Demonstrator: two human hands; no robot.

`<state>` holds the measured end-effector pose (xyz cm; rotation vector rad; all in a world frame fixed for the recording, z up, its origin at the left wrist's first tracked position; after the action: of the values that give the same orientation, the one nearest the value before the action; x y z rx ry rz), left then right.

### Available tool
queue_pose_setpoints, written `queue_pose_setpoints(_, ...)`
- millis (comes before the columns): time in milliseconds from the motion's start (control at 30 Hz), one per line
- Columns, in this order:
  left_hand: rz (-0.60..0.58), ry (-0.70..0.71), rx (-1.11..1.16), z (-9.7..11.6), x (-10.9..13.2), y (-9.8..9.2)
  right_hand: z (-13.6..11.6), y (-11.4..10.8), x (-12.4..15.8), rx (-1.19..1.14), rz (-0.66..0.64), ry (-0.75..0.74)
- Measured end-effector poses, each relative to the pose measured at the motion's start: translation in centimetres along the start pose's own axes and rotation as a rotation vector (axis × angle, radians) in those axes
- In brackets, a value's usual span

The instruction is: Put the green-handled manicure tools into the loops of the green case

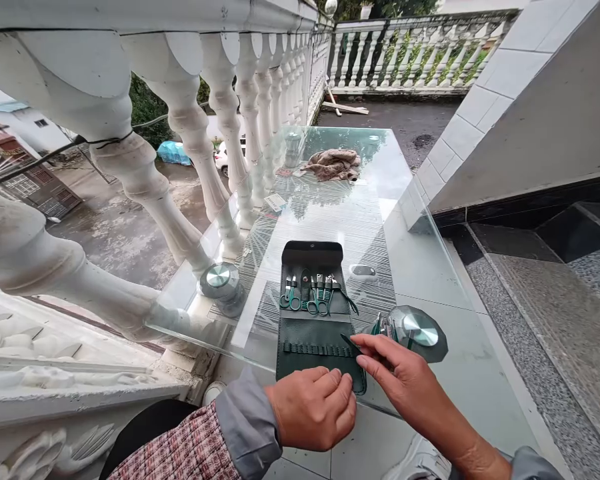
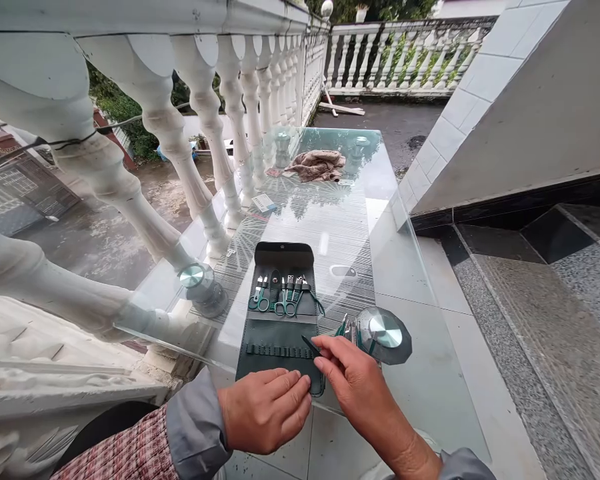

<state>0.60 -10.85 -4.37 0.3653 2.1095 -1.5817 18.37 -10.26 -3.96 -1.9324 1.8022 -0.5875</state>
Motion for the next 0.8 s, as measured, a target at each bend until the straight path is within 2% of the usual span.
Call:
queue_pose_setpoints(67,-0.021,-0.101,0.055,-0.3,0.0,-0.3,-0.2,0.4,-0.3,-0.052,-0.033,0.037)
queue_pose_setpoints(167,-0.03,-0.338,0.132,-1.0,-0.1,-0.9,-0.4,0.6,-0.7,-0.1,-0.025,0.037)
queue_pose_setpoints(233,0.018,-0.497,0.122,-1.6,-0.1,-1.3,-0.6,0.7,-0.9,-0.065,0.019,-0.041)
queue_pose_setpoints(300,0.05,-0.595,0.063,-2.1,0.0,-1.4,-0.9,0.8,-0.9,0.013,0.069,-0.165)
queue_pose_setpoints(433,-0.045,-0.579,0.019,-2.4,0.2,-0.7,-1.5,1.2,-0.5,0.144,0.111,-0.407)
queue_pose_setpoints(567,-0.064,-0.577,0.039,-2.3,0.4,-0.4,-1.9,1.0,-0.3,0.177,0.109,-0.506)
queue_pose_setpoints(633,-0.037,-0.596,0.043,-2.4,0.4,-0.6,-1.9,0.2,-0.4,0.166,0.167,-0.476)
queue_pose_setpoints(733,0.004,-0.626,0.048,-2.7,0.4,-0.8,-1.6,-1.4,-0.7,0.144,0.297,-0.327)
queue_pose_setpoints(800,0.011,-0.636,0.052,-2.9,0.4,-0.9,-1.3,-2.1,-0.9,0.15,0.335,-0.266)
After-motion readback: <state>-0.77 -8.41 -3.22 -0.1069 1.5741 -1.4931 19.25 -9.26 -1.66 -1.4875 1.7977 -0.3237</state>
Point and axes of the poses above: each hand's wrist, its own x-axis away from the middle knuckle, its own y-axis out of the palm, z = x × y, the point moved 2 cm from there along -x, towards the middle knuckle, and after that the axes turned 1 degree about z, right-handed, at the moved point
